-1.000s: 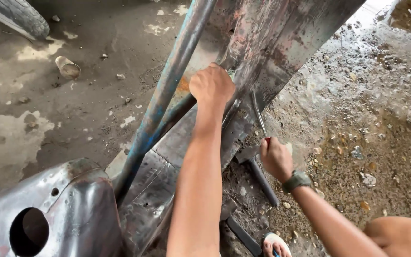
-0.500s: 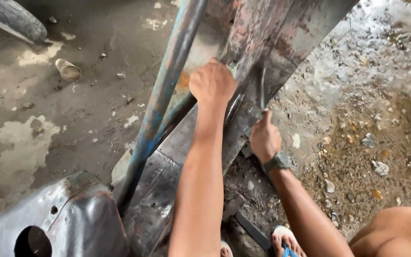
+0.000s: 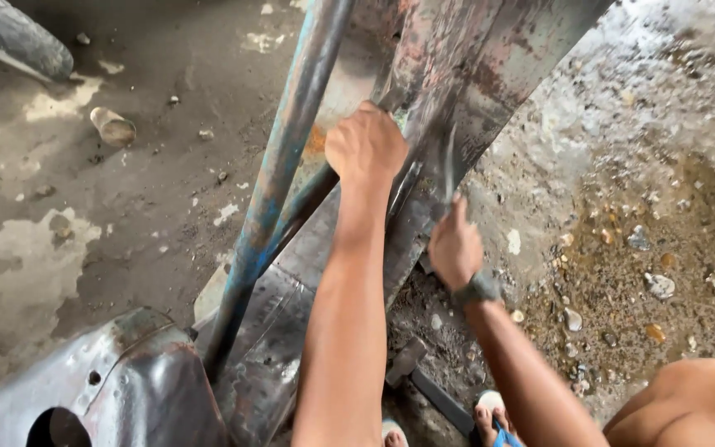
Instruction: The person uses a hammer and a metal file to smooth and shape the edges of a large metal panel, likely a motorcycle fender. They repeatedly strike the panel with the hammer and file the edges to remove burrs and refine the shape.
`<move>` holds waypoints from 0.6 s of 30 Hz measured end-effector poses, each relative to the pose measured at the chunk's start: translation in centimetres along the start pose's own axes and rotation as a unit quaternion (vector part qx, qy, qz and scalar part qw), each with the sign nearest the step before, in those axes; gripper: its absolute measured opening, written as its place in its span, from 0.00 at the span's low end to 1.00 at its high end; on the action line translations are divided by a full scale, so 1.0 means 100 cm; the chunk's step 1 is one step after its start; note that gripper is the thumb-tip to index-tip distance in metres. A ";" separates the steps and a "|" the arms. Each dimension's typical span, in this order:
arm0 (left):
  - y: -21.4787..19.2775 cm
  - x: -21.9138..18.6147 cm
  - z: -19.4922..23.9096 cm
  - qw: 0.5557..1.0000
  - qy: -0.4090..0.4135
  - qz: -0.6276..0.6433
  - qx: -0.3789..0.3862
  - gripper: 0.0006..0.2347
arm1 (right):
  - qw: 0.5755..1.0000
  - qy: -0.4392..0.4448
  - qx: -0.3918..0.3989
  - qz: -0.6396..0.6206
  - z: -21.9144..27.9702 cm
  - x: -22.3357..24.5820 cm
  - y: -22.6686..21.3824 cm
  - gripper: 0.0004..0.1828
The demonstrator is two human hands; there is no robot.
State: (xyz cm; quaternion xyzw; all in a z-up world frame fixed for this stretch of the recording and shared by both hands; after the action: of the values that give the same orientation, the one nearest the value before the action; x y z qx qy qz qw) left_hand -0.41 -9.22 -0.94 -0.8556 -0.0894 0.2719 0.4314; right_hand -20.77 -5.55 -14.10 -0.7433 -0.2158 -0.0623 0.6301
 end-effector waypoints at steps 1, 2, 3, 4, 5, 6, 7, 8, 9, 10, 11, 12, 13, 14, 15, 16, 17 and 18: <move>0.001 0.000 -0.001 1.000 0.005 -0.004 0.005 0.12 | 0.999 -0.017 0.016 0.022 0.013 -0.002 0.009 0.22; 0.002 0.000 -0.003 1.000 0.010 -0.007 0.010 0.13 | 0.998 -0.033 0.032 0.043 0.025 -0.005 0.019 0.20; 0.003 0.000 -0.003 1.000 0.013 -0.008 0.015 0.13 | 0.998 -0.028 0.035 0.043 0.012 -0.001 0.007 0.20; 0.004 0.000 -0.002 1.000 0.013 -0.001 0.023 0.13 | 0.999 -0.025 0.020 0.026 -0.002 0.002 -0.005 0.22; 0.005 0.002 -0.002 1.000 0.007 0.004 0.029 0.13 | 1.000 -0.028 0.008 0.010 -0.017 0.006 -0.016 0.24; 0.005 0.002 0.002 1.000 0.003 0.003 0.031 0.13 | 0.999 -0.029 0.012 0.010 -0.011 0.012 -0.021 0.24; 0.004 0.001 0.000 1.000 0.002 0.004 0.025 0.13 | 0.999 -0.023 0.014 0.019 -0.010 0.020 -0.025 0.24; 0.002 -0.001 -0.002 1.000 0.002 0.005 0.019 0.13 | 0.999 -0.017 0.016 0.027 -0.010 0.029 -0.031 0.25; 0.003 -0.002 -0.002 1.000 0.003 0.007 0.015 0.13 | 0.999 -0.018 0.012 0.027 -0.002 0.021 -0.025 0.25; 0.003 -0.003 -0.002 1.000 -0.005 0.006 0.024 0.13 | 0.999 -0.006 0.036 0.012 0.005 0.011 -0.018 0.22; 0.005 -0.001 -0.001 0.999 -0.012 0.002 0.034 0.13 | 0.998 0.006 0.062 -0.006 0.014 0.004 -0.007 0.19; -0.001 -0.005 -0.008 0.999 -0.011 0.001 0.031 0.13 | 0.998 0.006 0.060 -0.008 -0.008 0.010 -0.019 0.19; -0.006 -0.006 -0.004 0.998 -0.017 0.002 0.052 0.14 | 0.999 0.009 0.032 -0.013 -0.019 0.013 -0.029 0.17; -0.011 -0.006 -0.001 0.997 -0.023 0.002 0.073 0.15 | 1.000 0.012 0.004 -0.019 -0.030 0.015 -0.039 0.15; -0.009 -0.004 0.003 0.997 -0.024 0.002 0.077 0.15 | 1.000 0.013 0.007 -0.017 -0.015 0.020 -0.033 0.15; -0.008 -0.002 0.006 0.998 -0.018 0.005 0.066 0.14 | 1.000 -0.016 0.004 0.013 0.001 0.026 -0.029 0.17; -0.008 -0.004 0.000 0.999 -0.008 0.012 0.047 0.13 | 0.998 -0.048 -0.009 0.042 0.007 0.033 -0.028 0.19; -0.007 -0.004 -0.006 0.999 -0.007 0.014 0.042 0.13 | 0.998 -0.050 -0.014 0.042 0.011 0.026 -0.023 0.19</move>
State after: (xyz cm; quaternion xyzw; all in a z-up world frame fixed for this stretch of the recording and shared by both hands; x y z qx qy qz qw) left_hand -0.34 -9.38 0.08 -0.8362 -0.0691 0.2875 0.4620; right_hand -19.55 -3.61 -11.23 -0.7629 -0.2150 -0.0017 0.6097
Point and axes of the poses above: each hand's wrist, its own z-axis away from the middle knuckle, its own y-axis out of the palm, x = y × z, the point moved 1 cm from there along -z, towards the middle knuckle, and after that the axes turned 8 degrees about z, right-handed, at the moved point
